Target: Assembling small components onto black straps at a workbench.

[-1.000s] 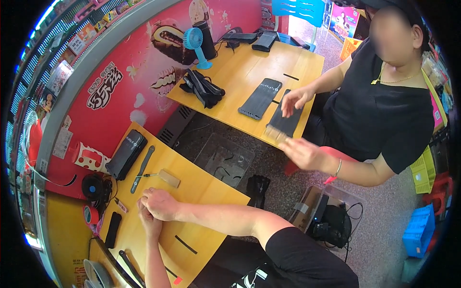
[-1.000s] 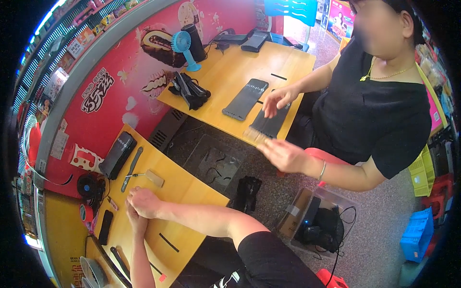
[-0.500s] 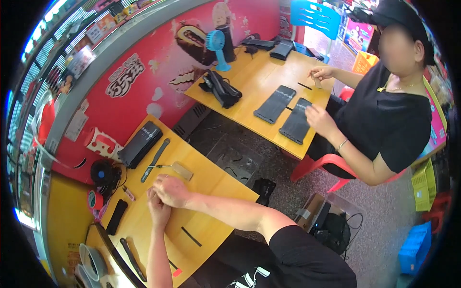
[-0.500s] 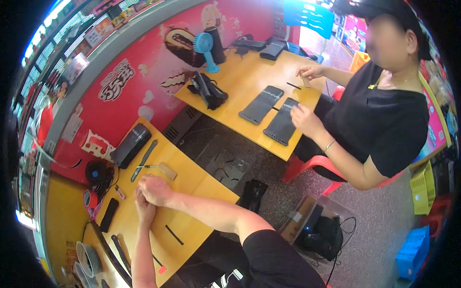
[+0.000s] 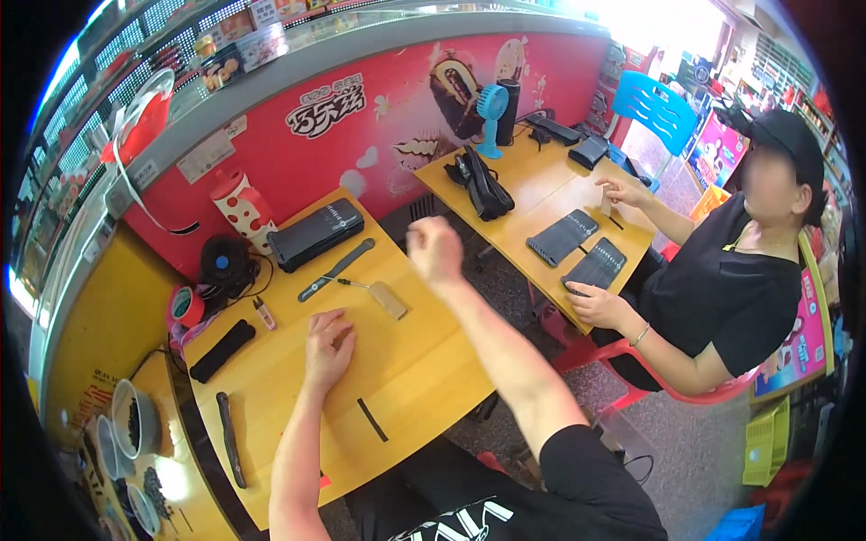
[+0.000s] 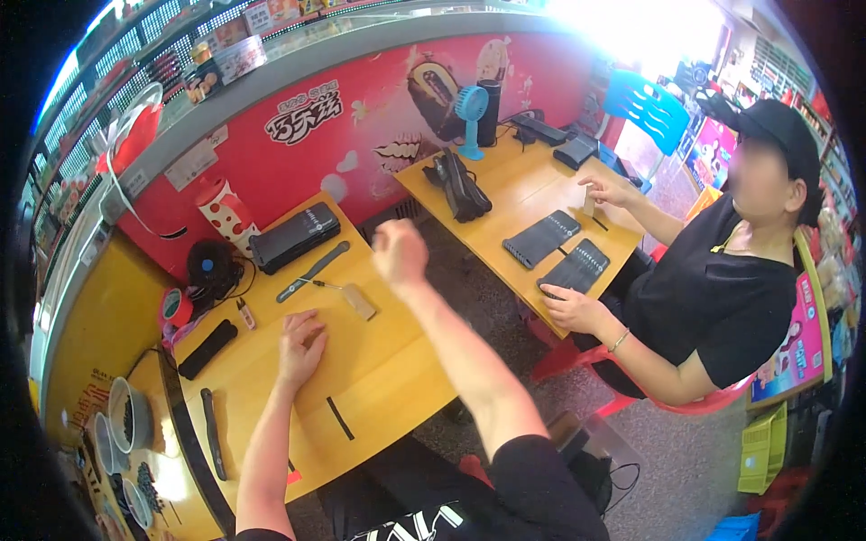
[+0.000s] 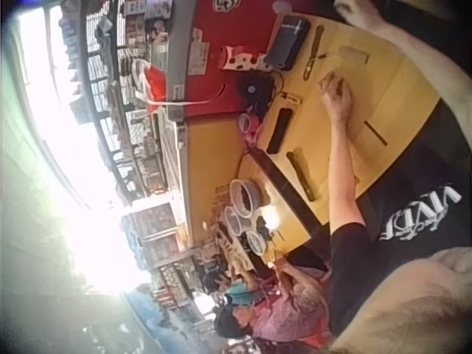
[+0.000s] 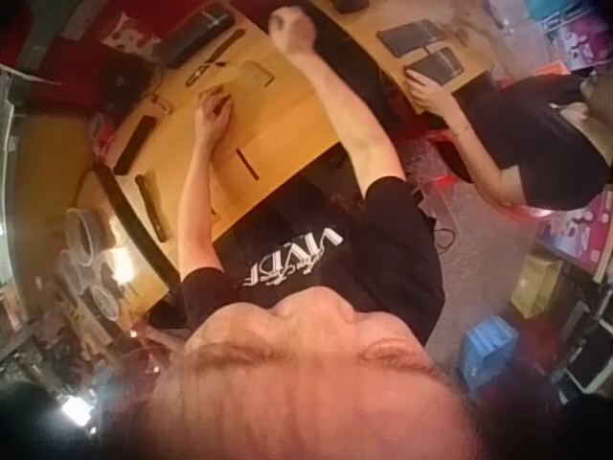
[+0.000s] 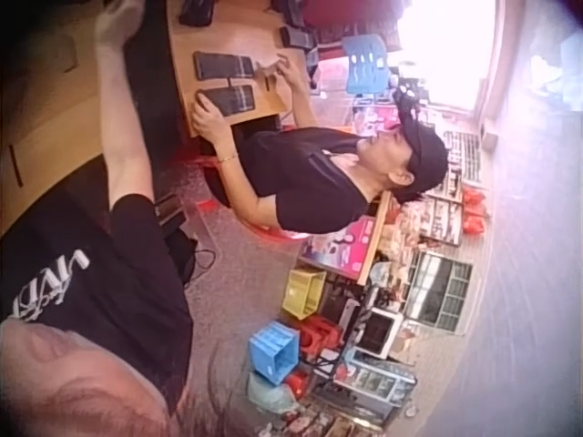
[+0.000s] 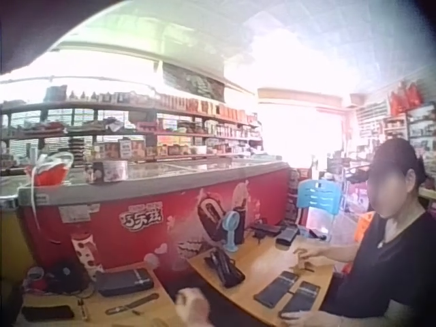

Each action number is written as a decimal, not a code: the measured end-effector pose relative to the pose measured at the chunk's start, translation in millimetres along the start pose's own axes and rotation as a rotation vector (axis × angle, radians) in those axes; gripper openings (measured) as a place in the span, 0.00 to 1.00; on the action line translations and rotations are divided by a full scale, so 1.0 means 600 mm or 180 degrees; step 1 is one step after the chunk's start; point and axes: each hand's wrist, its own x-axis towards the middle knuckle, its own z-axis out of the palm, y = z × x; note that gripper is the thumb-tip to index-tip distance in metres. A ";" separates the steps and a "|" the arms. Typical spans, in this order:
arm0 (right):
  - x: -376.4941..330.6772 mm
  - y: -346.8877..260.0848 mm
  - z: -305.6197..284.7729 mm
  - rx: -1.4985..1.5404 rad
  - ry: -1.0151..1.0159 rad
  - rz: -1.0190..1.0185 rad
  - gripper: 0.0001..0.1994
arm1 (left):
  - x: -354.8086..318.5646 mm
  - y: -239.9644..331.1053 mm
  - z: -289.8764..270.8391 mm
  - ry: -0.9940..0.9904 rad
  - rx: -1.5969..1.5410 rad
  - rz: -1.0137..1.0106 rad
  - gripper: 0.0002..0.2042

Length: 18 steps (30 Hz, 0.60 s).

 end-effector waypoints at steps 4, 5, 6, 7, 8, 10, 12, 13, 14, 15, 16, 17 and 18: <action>0.033 0.095 -0.107 -0.2173 -0.0842 0.0210 0.18 | 0.004 -0.001 -0.004 0.0062 -0.0091 0.0104 0.08; 0.037 0.108 -0.139 -0.2336 -0.1223 0.0433 0.24 | 0.002 -0.003 -0.003 0.0098 -0.0112 0.0070 0.08; 0.035 0.128 -0.163 -0.2604 -0.1394 0.0512 0.28 | 0.002 -0.005 -0.004 0.0108 -0.0113 0.0083 0.08; 0.035 0.155 -0.182 -0.2932 -0.1370 0.0946 0.29 | 0.004 -0.005 -0.001 0.0109 -0.0125 0.0104 0.08; 0.034 0.181 -0.208 -0.3106 -0.1434 0.1021 0.29 | 0.005 -0.004 0.002 0.0131 -0.0150 0.0083 0.08; 0.035 0.217 -0.242 -0.3252 -0.1477 0.1376 0.31 | 0.008 -0.002 0.006 0.0083 -0.0154 0.0110 0.08; 0.039 0.205 -0.249 -0.3183 -0.1694 0.1488 0.31 | 0.001 -0.010 -0.002 0.0115 -0.0112 0.0067 0.08; 0.041 0.210 -0.254 -0.3034 -0.1861 0.1404 0.31 | 0.000 -0.011 -0.004 0.0118 -0.0104 0.0077 0.08; 0.044 0.216 -0.258 -0.2883 -0.2025 0.1321 0.31 | -0.001 -0.011 -0.005 0.0131 -0.0092 0.0058 0.08; 0.050 0.227 -0.273 -0.2908 -0.2016 0.1332 0.31 | 0.002 -0.006 0.000 0.0112 -0.0135 0.0056 0.08; 0.057 0.240 -0.276 -0.2924 -0.2186 0.1173 0.29 | 0.003 -0.006 0.002 0.0099 -0.0157 0.0038 0.08; 0.060 0.252 -0.280 -0.2938 -0.2353 0.1013 0.27 | 0.004 -0.006 0.003 0.0098 -0.0164 0.0032 0.08; 0.061 0.261 -0.280 -0.2936 -0.2365 0.1004 0.27 | 0.004 -0.007 0.003 0.0095 -0.0149 0.0046 0.08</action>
